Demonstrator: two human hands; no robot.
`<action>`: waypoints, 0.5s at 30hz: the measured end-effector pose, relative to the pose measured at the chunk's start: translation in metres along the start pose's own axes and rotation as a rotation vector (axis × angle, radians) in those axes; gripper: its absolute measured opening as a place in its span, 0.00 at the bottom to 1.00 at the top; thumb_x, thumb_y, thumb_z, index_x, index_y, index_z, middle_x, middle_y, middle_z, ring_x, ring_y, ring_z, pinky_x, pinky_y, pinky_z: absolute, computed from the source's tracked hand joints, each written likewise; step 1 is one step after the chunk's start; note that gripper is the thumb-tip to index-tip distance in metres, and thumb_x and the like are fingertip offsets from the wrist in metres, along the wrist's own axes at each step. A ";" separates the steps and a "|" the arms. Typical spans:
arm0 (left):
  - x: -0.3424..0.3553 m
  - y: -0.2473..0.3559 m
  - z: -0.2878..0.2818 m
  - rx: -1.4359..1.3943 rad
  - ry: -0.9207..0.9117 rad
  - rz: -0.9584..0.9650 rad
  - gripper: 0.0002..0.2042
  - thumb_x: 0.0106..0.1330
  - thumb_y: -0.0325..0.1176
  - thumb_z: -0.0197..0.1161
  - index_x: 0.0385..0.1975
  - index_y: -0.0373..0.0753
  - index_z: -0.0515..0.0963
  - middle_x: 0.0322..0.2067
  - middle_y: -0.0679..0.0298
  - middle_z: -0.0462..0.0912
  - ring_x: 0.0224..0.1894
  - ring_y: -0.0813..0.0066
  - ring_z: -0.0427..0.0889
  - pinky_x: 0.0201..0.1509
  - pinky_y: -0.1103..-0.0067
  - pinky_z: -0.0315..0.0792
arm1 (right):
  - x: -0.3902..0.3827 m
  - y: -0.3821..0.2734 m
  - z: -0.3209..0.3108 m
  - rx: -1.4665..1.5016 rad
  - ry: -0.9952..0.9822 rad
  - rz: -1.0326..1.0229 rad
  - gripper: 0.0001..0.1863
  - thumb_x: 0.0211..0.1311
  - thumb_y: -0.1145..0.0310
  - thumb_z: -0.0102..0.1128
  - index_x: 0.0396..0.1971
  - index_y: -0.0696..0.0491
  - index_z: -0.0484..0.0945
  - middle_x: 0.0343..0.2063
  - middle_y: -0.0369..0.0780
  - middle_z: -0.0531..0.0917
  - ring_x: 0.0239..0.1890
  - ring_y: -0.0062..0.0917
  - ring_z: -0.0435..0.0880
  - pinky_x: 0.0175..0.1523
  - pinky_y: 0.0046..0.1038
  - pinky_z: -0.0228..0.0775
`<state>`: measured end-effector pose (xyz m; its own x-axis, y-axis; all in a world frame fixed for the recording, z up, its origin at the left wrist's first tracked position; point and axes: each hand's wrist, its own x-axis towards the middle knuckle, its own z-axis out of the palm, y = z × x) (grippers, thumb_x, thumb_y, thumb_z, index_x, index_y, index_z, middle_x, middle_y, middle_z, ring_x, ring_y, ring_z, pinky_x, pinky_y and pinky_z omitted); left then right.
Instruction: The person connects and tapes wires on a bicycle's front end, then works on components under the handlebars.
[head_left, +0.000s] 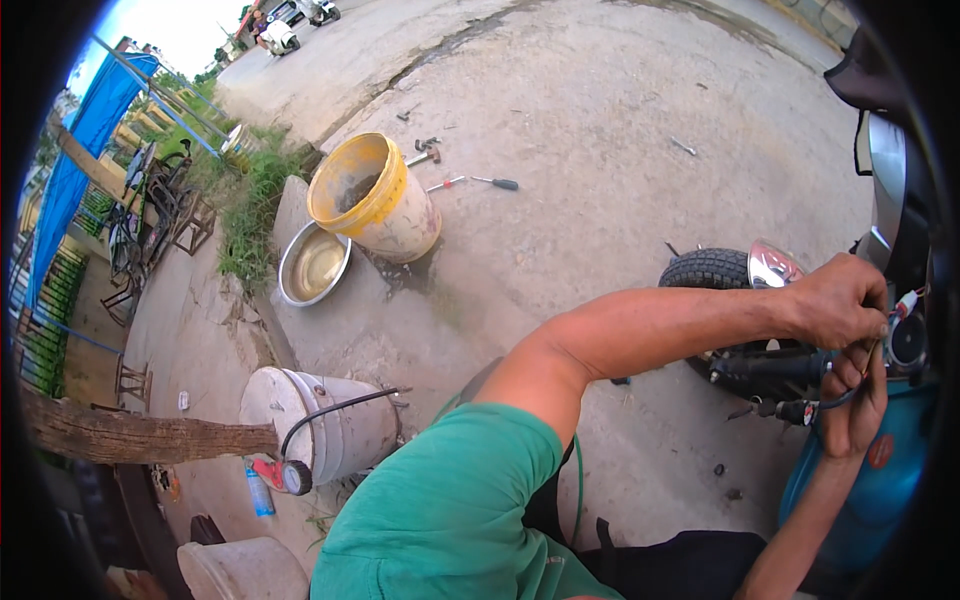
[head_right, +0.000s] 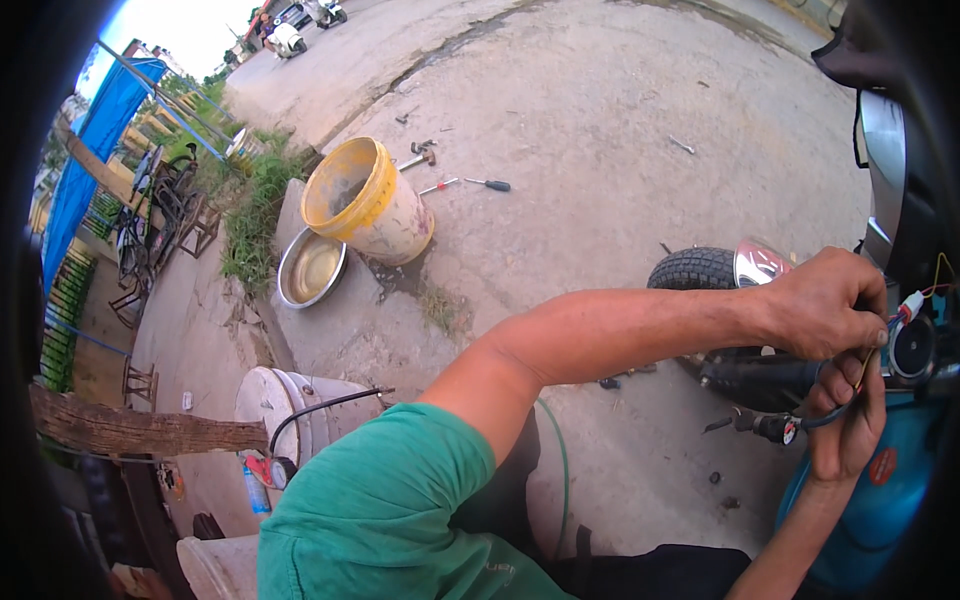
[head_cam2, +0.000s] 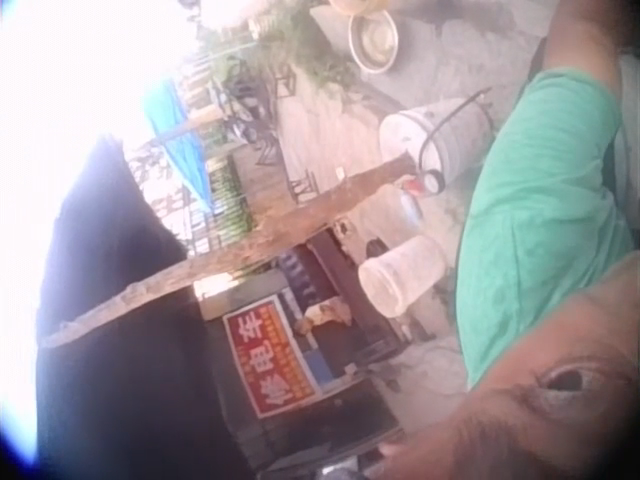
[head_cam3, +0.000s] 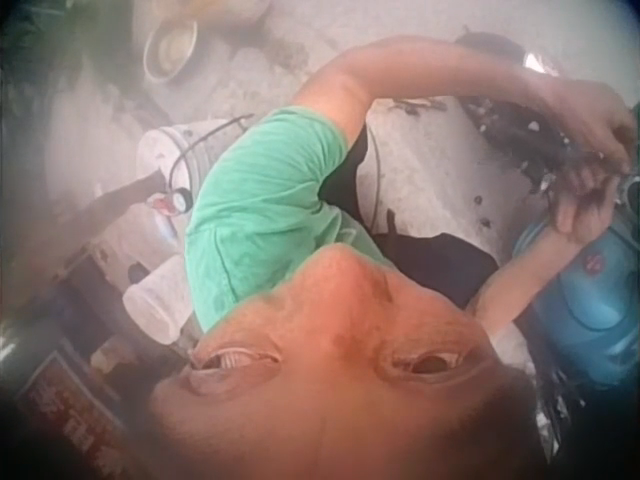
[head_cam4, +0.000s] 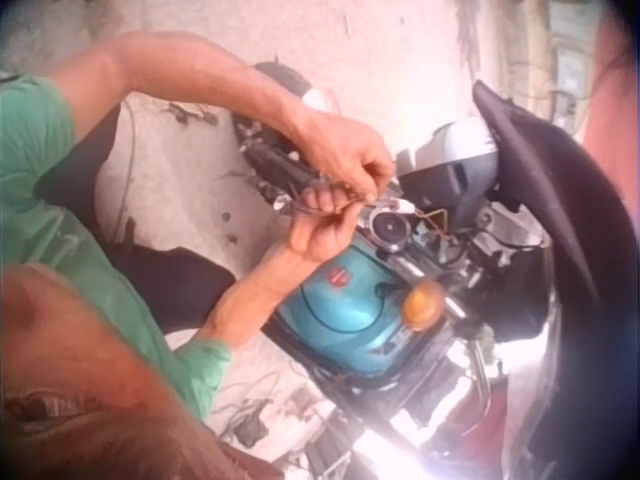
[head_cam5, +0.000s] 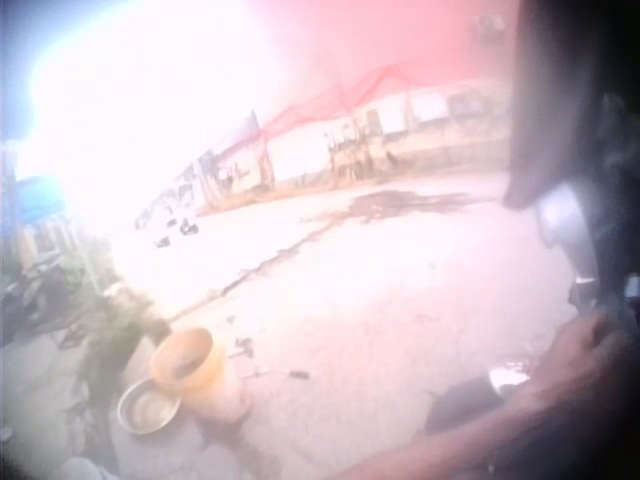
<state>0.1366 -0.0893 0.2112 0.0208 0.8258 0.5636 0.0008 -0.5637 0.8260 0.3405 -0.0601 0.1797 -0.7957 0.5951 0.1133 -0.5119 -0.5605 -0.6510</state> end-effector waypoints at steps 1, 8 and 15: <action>0.000 0.000 0.002 -0.006 -0.001 0.000 0.11 0.54 0.31 0.69 0.28 0.26 0.83 0.27 0.46 0.85 0.30 0.61 0.86 0.35 0.72 0.78 | -0.001 0.000 0.000 -0.044 0.028 -0.029 0.14 0.79 0.63 0.44 0.56 0.52 0.69 0.34 0.33 0.67 0.33 0.16 0.67 0.36 0.21 0.62; -0.002 -0.005 0.000 0.175 0.044 0.086 0.12 0.55 0.33 0.69 0.30 0.27 0.83 0.29 0.45 0.85 0.33 0.56 0.86 0.41 0.70 0.78 | 0.003 0.012 0.018 -0.216 0.403 -0.149 0.15 0.77 0.65 0.48 0.58 0.51 0.69 0.35 0.33 0.69 0.34 0.16 0.67 0.38 0.21 0.62; 0.002 0.013 -0.022 0.064 -0.222 -0.052 0.13 0.59 0.34 0.68 0.36 0.30 0.86 0.33 0.49 0.88 0.35 0.61 0.87 0.42 0.72 0.78 | -0.001 -0.001 -0.003 -0.186 0.139 -0.027 0.15 0.77 0.64 0.49 0.57 0.51 0.70 0.33 0.32 0.70 0.30 0.15 0.67 0.33 0.18 0.62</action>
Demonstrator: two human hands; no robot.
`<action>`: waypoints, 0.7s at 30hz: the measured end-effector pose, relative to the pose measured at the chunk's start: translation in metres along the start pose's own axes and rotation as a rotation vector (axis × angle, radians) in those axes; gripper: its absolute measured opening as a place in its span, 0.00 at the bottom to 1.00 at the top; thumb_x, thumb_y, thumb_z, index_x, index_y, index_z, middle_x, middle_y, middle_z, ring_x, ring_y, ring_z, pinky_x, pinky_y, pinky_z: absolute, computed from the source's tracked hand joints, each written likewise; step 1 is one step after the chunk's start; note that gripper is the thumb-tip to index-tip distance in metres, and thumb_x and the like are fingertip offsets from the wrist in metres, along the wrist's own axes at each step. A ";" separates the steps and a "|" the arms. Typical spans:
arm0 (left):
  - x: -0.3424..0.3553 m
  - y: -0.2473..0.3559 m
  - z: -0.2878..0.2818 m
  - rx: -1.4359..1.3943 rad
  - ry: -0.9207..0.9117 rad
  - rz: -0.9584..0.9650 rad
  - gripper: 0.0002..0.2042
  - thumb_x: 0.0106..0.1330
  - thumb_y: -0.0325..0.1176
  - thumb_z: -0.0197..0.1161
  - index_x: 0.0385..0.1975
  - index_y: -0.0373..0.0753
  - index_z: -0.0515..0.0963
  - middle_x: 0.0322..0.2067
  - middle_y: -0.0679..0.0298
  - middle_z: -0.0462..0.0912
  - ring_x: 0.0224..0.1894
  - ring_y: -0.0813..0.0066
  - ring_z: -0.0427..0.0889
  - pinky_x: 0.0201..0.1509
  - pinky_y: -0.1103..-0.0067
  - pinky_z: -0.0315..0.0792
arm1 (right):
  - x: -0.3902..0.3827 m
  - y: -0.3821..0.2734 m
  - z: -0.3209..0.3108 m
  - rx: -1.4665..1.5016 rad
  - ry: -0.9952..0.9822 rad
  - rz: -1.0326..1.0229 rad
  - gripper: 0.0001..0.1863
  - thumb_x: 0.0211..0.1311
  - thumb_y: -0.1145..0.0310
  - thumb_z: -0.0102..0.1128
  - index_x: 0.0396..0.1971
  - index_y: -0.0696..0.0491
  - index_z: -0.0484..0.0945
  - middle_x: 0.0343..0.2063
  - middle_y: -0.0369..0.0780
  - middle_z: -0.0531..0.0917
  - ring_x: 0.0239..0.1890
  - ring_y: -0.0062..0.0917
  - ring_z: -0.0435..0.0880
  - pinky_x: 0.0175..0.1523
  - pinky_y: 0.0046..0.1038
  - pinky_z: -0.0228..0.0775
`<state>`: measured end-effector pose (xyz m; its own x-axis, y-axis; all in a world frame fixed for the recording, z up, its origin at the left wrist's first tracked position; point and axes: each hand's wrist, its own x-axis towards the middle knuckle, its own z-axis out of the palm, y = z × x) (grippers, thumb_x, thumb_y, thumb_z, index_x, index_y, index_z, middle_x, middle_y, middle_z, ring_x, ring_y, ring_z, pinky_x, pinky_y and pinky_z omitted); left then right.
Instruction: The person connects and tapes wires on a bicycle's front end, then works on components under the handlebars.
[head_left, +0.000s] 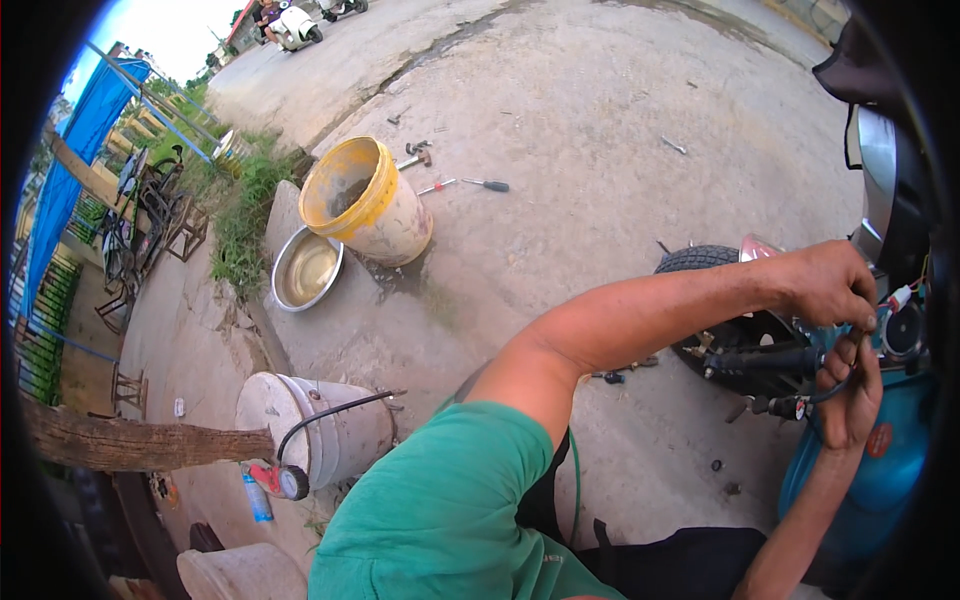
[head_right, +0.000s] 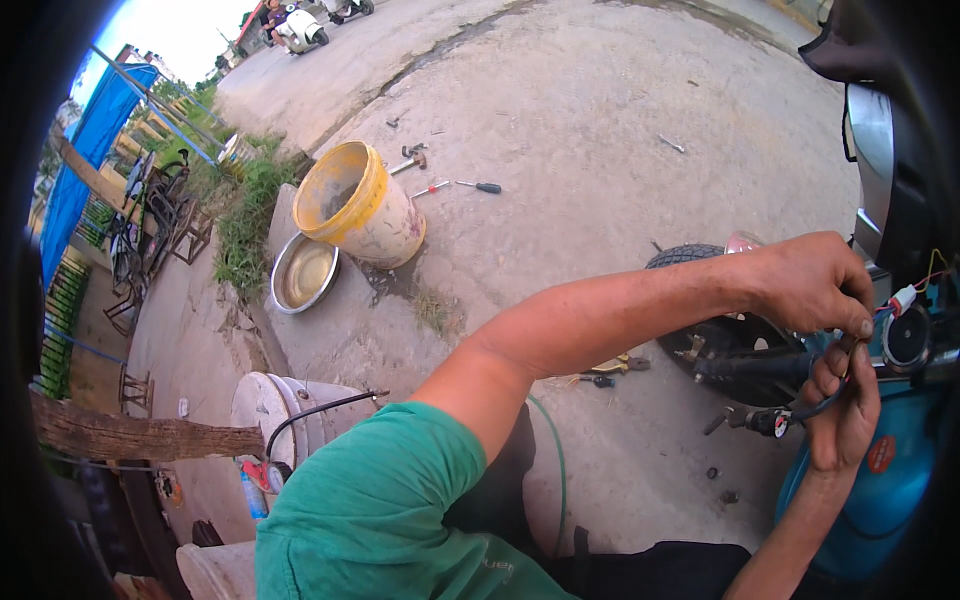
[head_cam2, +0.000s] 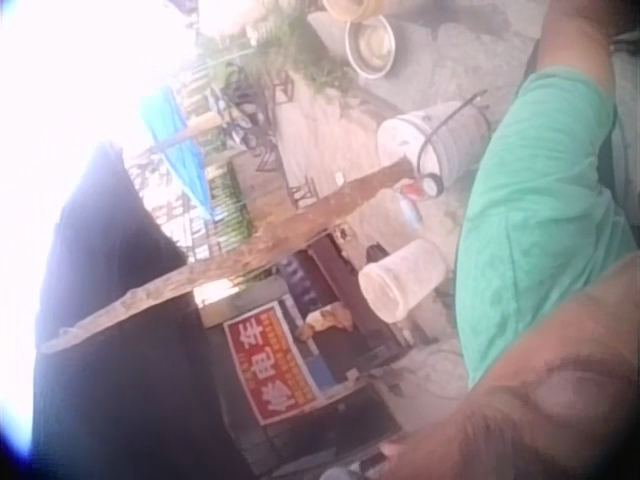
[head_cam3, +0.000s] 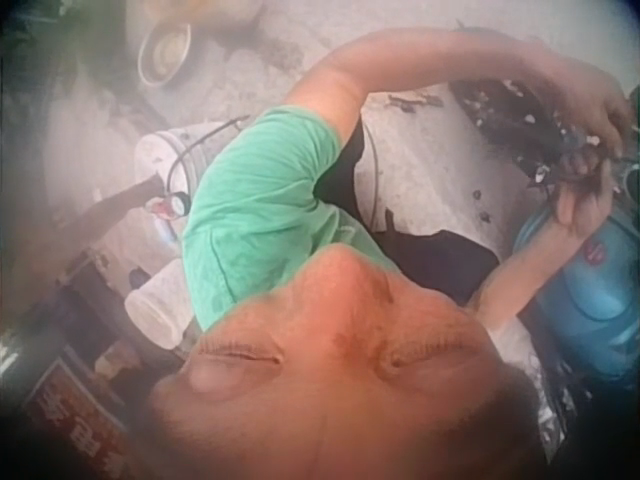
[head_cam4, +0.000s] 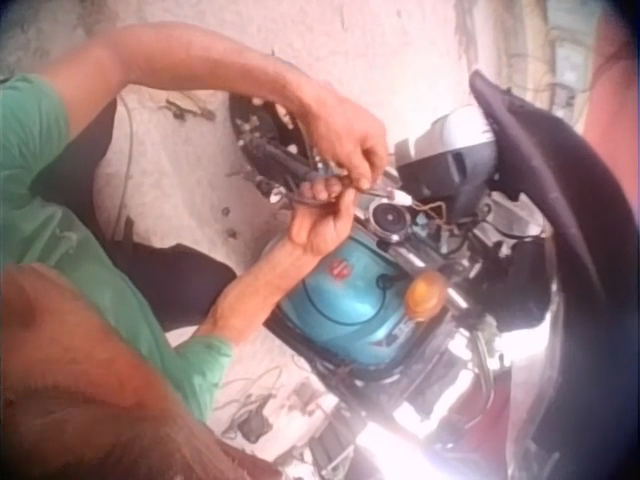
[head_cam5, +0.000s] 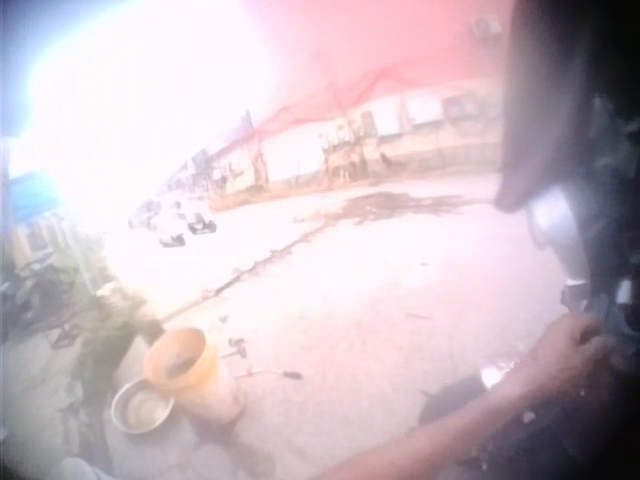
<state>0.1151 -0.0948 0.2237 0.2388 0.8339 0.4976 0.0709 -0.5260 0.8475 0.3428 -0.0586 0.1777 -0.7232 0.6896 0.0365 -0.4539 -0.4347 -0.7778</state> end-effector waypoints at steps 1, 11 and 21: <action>0.000 0.000 -0.002 0.002 -0.003 0.003 0.13 0.59 0.34 0.68 0.36 0.30 0.86 0.33 0.49 0.88 0.35 0.61 0.87 0.42 0.72 0.78 | -0.001 0.001 0.002 0.006 0.029 0.009 0.14 0.77 0.64 0.49 0.57 0.51 0.70 0.33 0.31 0.70 0.30 0.15 0.68 0.32 0.17 0.61; 0.006 -0.022 0.013 0.350 0.234 0.237 0.11 0.60 0.34 0.64 0.30 0.30 0.83 0.31 0.46 0.83 0.36 0.48 0.82 0.43 0.62 0.75 | 0.008 0.004 0.016 -0.107 0.263 -0.112 0.15 0.75 0.66 0.52 0.56 0.52 0.75 0.41 0.34 0.81 0.37 0.16 0.81 0.41 0.18 0.75; 0.008 -0.017 0.024 0.473 0.344 0.185 0.10 0.61 0.33 0.62 0.27 0.32 0.81 0.31 0.46 0.79 0.37 0.46 0.79 0.44 0.59 0.73 | 0.008 0.007 0.026 -0.314 0.375 -0.310 0.12 0.73 0.69 0.57 0.51 0.56 0.78 0.44 0.35 0.83 0.42 0.18 0.81 0.48 0.22 0.76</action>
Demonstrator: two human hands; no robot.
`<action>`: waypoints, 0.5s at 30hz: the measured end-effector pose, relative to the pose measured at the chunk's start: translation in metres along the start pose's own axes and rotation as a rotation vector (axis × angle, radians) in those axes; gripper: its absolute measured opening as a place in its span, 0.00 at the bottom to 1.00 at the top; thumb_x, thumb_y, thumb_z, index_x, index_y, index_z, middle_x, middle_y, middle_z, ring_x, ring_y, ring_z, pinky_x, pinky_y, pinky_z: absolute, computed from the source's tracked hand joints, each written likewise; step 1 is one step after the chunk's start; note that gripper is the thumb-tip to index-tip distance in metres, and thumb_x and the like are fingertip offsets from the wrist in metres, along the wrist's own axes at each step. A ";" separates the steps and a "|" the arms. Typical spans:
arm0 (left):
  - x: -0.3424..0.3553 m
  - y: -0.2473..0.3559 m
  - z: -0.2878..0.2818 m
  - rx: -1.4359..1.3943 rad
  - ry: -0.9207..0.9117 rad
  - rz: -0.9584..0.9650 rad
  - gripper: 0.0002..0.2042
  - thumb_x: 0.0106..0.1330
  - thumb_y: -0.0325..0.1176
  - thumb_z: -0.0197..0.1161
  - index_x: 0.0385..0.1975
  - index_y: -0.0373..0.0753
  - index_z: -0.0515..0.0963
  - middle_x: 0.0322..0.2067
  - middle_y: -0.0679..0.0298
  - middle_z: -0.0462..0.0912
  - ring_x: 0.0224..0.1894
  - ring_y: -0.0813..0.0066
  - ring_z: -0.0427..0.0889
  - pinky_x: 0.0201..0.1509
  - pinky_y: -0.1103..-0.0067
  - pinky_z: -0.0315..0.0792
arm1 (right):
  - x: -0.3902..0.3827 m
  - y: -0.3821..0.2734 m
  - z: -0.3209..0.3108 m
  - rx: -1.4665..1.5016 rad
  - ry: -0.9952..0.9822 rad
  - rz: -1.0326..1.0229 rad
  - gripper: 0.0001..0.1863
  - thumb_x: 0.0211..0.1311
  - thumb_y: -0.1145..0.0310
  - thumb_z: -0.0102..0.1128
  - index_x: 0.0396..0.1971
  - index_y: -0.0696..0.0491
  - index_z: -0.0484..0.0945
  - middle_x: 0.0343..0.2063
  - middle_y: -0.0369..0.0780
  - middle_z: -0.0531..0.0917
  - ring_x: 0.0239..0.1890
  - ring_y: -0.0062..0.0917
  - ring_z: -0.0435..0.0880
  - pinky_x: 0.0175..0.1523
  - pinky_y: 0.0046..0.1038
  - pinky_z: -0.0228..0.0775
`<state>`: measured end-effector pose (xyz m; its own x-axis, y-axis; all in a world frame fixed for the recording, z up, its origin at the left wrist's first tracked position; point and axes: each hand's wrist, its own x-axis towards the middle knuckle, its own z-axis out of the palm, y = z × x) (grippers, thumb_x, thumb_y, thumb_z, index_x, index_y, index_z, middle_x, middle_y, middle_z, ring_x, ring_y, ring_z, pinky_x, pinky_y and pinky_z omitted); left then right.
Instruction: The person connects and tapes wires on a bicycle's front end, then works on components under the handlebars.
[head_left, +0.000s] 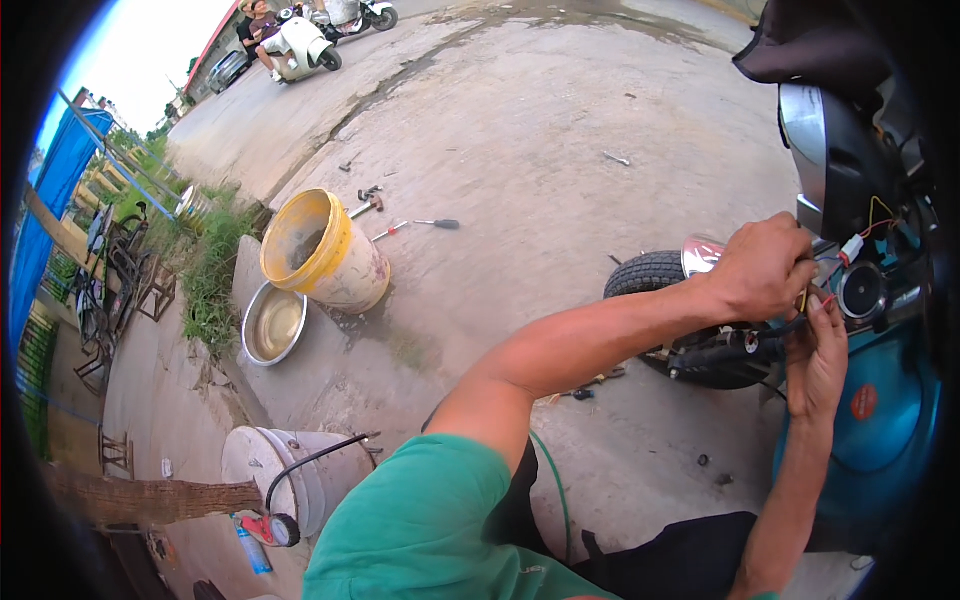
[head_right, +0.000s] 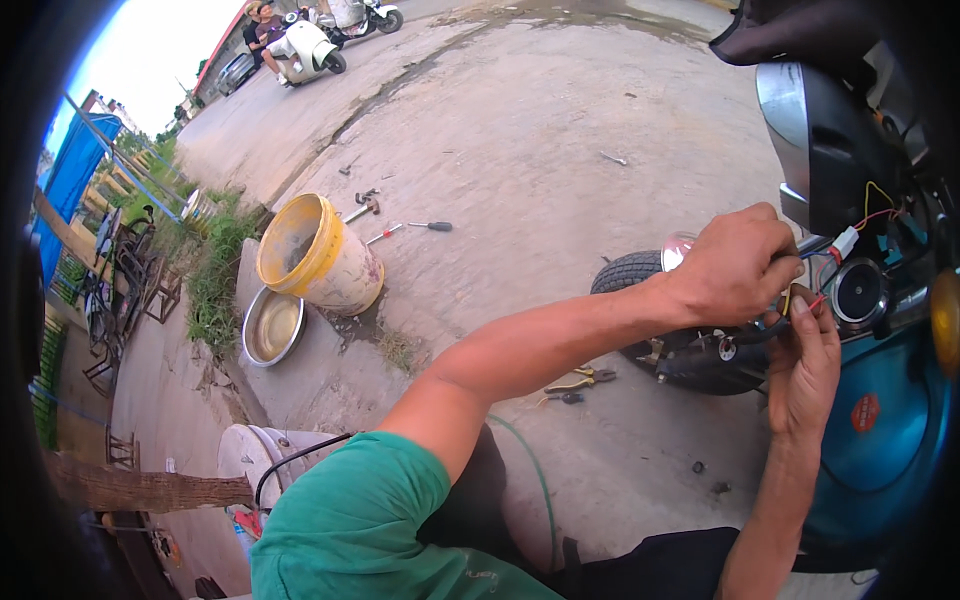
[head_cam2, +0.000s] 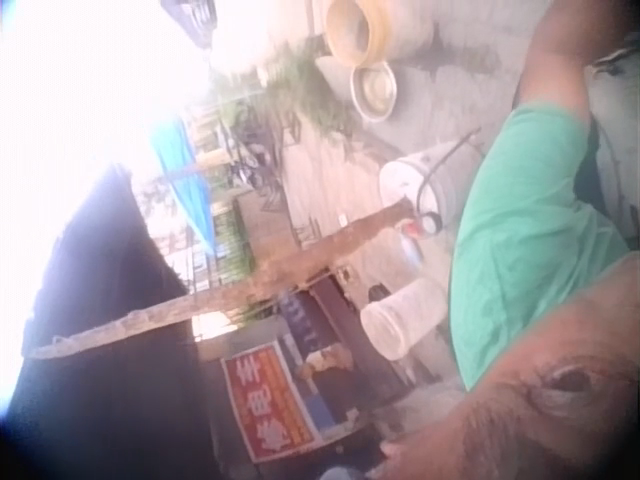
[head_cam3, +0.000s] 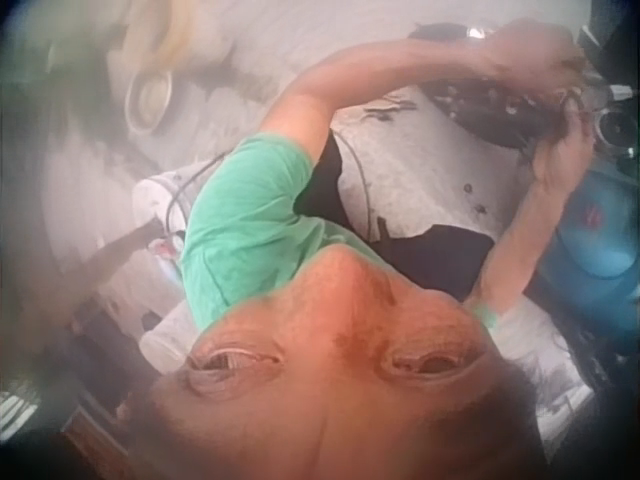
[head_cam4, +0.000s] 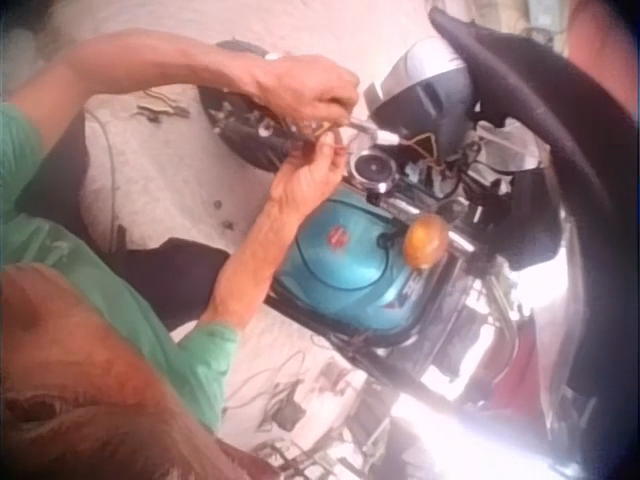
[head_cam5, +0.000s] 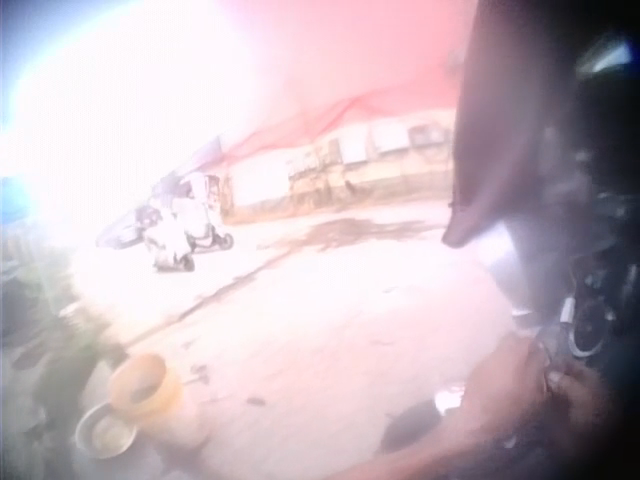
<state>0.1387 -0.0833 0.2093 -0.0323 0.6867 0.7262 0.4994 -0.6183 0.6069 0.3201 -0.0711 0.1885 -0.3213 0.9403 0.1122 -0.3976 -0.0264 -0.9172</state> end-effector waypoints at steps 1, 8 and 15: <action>0.003 -0.003 0.001 -0.010 -0.050 -0.002 0.10 0.62 0.34 0.63 0.29 0.31 0.82 0.31 0.47 0.81 0.38 0.49 0.81 0.44 0.62 0.74 | 0.002 0.001 -0.005 0.009 0.002 0.014 0.11 0.72 0.70 0.58 0.50 0.56 0.78 0.42 0.35 0.83 0.41 0.17 0.81 0.47 0.22 0.76; 0.010 -0.001 -0.020 -0.224 -0.226 0.029 0.11 0.61 0.32 0.66 0.36 0.31 0.84 0.32 0.52 0.83 0.35 0.61 0.82 0.41 0.70 0.75 | 0.001 -0.007 -0.002 0.073 -0.037 0.041 0.10 0.70 0.72 0.60 0.48 0.56 0.79 0.35 0.34 0.81 0.35 0.18 0.80 0.43 0.21 0.74; 0.007 0.005 -0.014 -0.147 -0.144 -0.022 0.09 0.60 0.31 0.66 0.32 0.30 0.82 0.32 0.52 0.82 0.34 0.61 0.82 0.39 0.70 0.75 | -0.006 -0.001 0.011 0.104 -0.086 0.017 0.09 0.71 0.73 0.57 0.48 0.55 0.77 0.35 0.34 0.81 0.36 0.17 0.80 0.46 0.20 0.73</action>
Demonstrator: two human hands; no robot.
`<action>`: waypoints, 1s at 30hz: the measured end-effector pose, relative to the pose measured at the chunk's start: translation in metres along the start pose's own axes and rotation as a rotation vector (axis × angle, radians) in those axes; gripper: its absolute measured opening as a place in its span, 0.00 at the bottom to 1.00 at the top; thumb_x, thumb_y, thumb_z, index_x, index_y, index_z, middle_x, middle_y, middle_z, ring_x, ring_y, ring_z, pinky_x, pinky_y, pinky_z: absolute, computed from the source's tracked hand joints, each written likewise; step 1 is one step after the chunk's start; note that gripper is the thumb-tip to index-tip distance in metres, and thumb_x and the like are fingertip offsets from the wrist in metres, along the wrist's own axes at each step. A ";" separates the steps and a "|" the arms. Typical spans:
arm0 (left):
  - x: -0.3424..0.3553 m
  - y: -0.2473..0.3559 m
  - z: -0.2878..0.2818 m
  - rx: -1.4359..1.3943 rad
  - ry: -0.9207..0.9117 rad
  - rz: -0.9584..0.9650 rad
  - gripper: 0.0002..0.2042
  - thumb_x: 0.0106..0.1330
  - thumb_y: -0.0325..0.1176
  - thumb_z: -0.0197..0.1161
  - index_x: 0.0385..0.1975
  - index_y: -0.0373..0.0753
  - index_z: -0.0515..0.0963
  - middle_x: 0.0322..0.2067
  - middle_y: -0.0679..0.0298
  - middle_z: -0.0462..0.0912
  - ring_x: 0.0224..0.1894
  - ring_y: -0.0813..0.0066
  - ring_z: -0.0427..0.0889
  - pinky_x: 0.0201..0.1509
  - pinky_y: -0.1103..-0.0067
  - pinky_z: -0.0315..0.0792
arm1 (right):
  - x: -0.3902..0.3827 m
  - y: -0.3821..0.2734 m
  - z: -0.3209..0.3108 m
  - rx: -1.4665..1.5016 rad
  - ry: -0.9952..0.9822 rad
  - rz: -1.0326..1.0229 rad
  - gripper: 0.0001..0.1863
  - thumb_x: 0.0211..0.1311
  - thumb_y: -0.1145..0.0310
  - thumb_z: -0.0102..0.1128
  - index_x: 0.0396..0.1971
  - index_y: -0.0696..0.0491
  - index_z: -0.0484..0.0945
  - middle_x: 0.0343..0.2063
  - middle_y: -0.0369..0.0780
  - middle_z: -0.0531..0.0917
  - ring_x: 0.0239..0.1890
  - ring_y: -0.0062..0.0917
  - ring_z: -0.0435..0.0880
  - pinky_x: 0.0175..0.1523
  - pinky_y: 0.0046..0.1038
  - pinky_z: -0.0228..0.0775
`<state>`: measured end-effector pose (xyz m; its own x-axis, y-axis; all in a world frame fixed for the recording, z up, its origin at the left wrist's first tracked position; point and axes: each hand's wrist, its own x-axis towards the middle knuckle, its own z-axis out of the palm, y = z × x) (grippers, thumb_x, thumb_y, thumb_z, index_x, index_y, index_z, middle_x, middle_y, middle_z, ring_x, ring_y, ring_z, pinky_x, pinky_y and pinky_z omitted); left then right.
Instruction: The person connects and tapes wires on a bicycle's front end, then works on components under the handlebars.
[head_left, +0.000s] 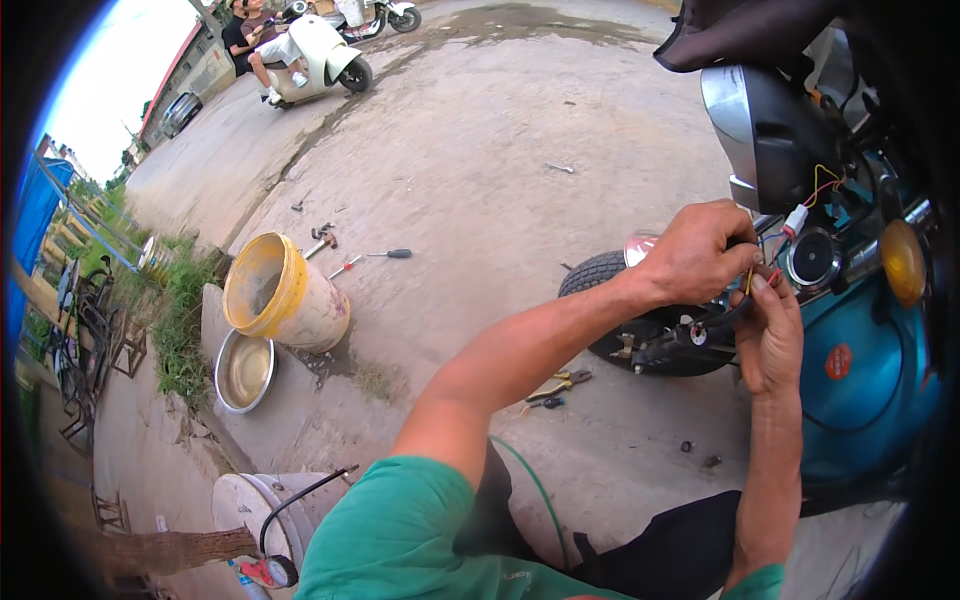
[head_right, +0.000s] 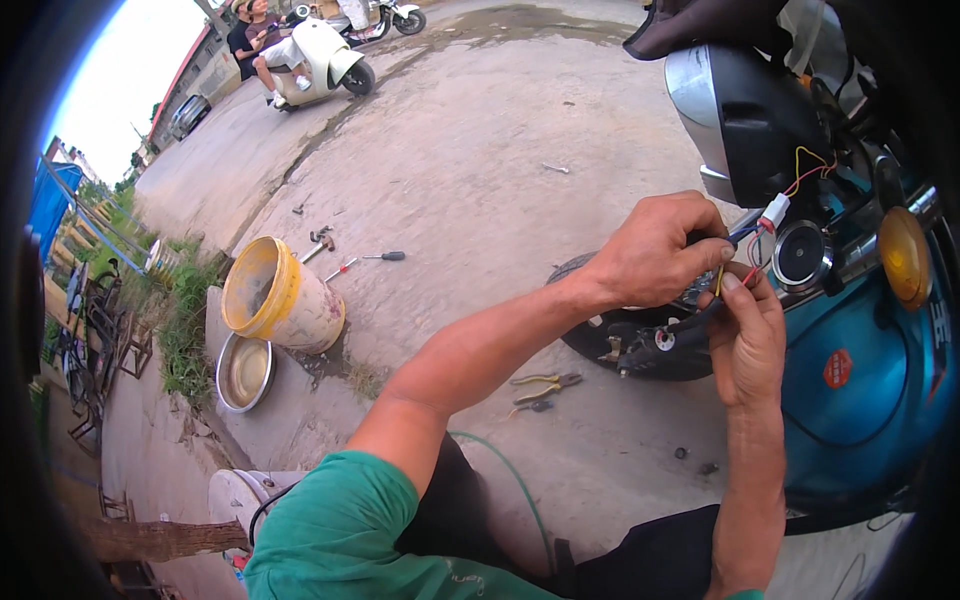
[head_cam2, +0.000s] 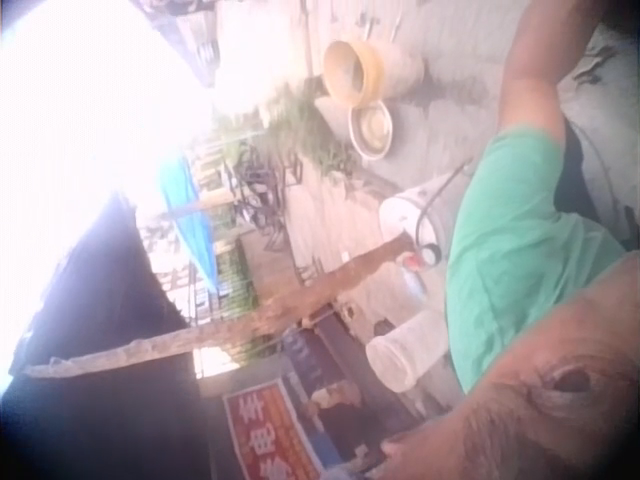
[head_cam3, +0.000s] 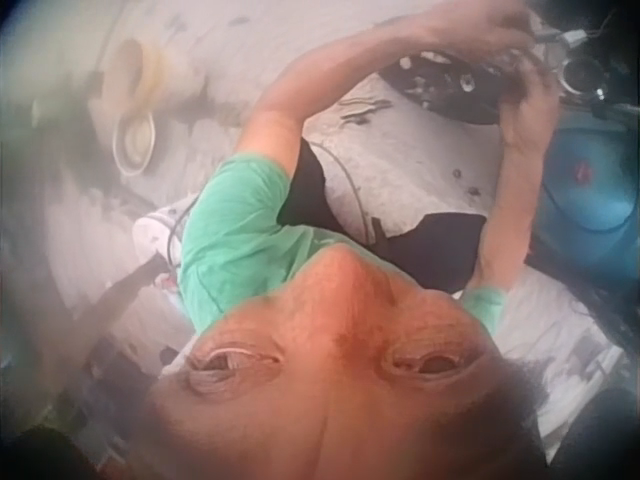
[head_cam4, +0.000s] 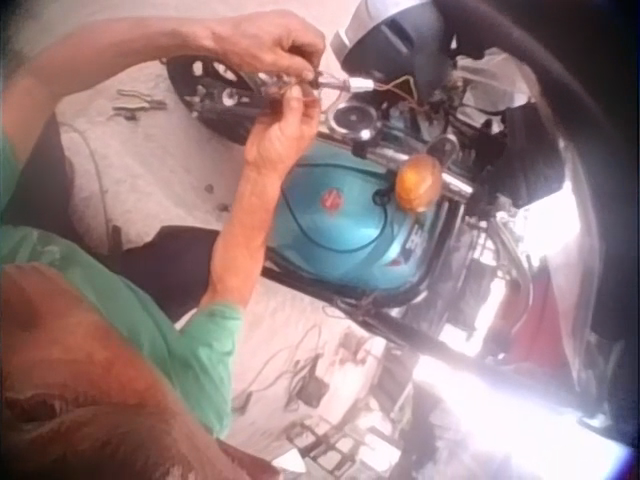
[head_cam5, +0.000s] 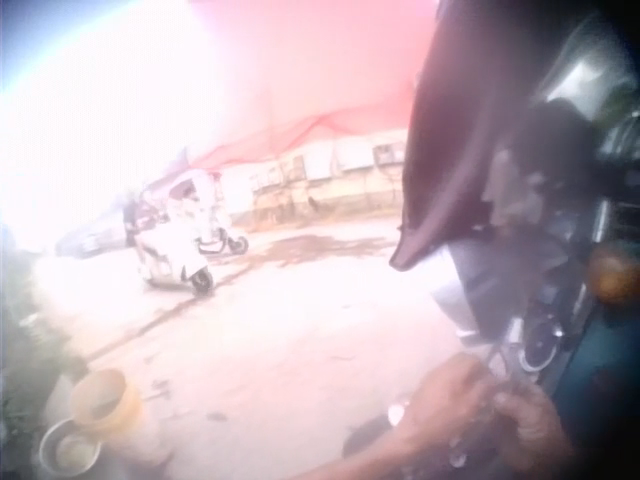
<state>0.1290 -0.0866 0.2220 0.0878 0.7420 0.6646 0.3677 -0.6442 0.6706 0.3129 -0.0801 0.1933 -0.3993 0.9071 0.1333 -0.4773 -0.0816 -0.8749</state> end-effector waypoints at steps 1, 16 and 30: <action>0.000 0.001 0.001 -0.004 -0.003 0.006 0.09 0.60 0.31 0.66 0.32 0.30 0.82 0.32 0.52 0.82 0.34 0.61 0.82 0.39 0.70 0.75 | -0.001 0.000 0.003 -0.003 0.004 -0.007 0.09 0.71 0.73 0.57 0.48 0.55 0.77 0.35 0.34 0.81 0.36 0.17 0.80 0.46 0.20 0.73; 0.003 -0.005 0.008 -0.279 -0.070 -0.265 0.10 0.68 0.32 0.65 0.34 0.28 0.82 0.25 0.63 0.83 0.28 0.80 0.78 0.32 0.79 0.73 | -0.004 -0.003 0.010 -0.054 0.070 -0.062 0.08 0.69 0.75 0.58 0.45 0.54 0.77 0.36 0.34 0.81 0.36 0.19 0.81 0.45 0.24 0.74; 0.008 -0.003 -0.002 -0.286 -0.114 -0.463 0.12 0.69 0.37 0.64 0.36 0.32 0.84 0.25 0.68 0.80 0.27 0.83 0.75 0.32 0.82 0.70 | -0.009 -0.005 0.009 -0.012 0.009 -0.033 0.09 0.66 0.75 0.63 0.44 0.55 0.76 0.36 0.35 0.79 0.36 0.19 0.80 0.44 0.24 0.73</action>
<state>0.1272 -0.0792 0.2258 0.0820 0.9649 0.2496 0.1275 -0.2585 0.9576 0.3112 -0.0915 0.2006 -0.3762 0.9130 0.1580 -0.4804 -0.0464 -0.8758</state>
